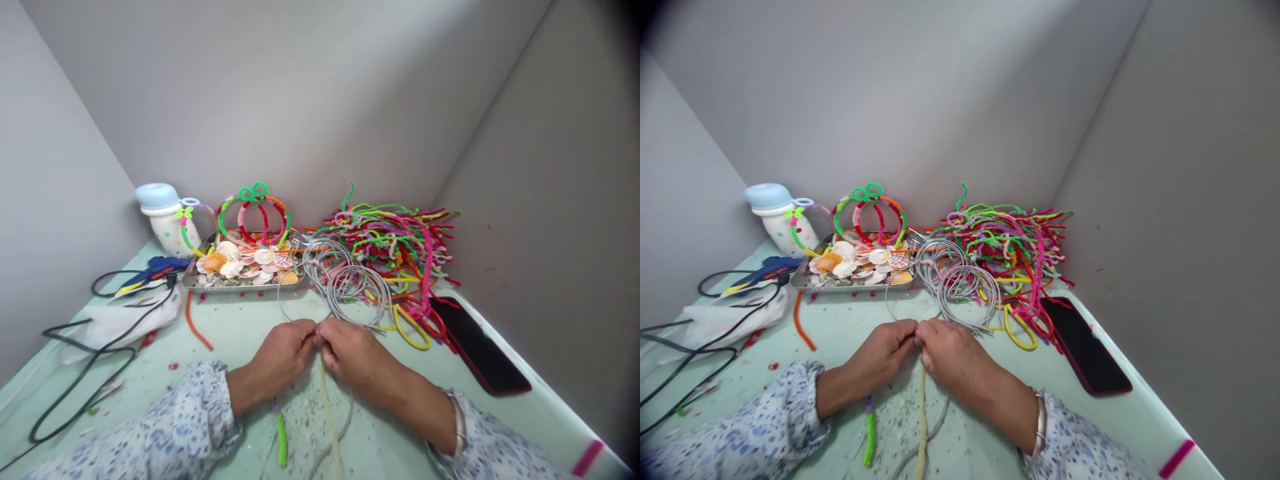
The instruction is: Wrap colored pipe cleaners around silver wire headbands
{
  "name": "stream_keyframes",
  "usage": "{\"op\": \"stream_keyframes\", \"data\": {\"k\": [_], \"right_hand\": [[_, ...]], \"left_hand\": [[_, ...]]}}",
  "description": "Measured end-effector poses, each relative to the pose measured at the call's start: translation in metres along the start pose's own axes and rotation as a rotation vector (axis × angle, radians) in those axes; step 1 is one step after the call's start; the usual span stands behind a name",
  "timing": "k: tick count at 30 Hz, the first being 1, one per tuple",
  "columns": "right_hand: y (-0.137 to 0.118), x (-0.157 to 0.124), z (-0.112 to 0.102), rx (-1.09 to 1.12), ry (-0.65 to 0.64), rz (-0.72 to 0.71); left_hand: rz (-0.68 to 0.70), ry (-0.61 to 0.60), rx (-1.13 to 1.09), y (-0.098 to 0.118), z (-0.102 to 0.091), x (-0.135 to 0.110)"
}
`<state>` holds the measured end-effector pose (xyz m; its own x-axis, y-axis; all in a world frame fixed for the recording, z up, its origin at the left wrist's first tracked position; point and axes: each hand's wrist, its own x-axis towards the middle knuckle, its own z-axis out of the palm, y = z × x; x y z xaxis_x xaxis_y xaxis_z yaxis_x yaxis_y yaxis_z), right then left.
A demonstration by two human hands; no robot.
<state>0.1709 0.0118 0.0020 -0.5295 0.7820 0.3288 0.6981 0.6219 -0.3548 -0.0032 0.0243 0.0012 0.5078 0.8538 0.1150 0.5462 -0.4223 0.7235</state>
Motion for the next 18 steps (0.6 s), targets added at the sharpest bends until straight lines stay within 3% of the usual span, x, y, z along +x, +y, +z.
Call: {"op": "stream_keyframes", "data": {"k": [8, 18], "right_hand": [[-0.0004, -0.0003, -0.0085, 0.073, -0.012, 0.021], [-0.0033, 0.0013, -0.0039, -0.059, -0.043, -0.012]], "left_hand": [[-0.009, -0.011, -0.013, 0.0002, -0.0006, 0.0004], [-0.001, -0.01, -0.004, 0.0011, 0.0004, 0.0001]]}}
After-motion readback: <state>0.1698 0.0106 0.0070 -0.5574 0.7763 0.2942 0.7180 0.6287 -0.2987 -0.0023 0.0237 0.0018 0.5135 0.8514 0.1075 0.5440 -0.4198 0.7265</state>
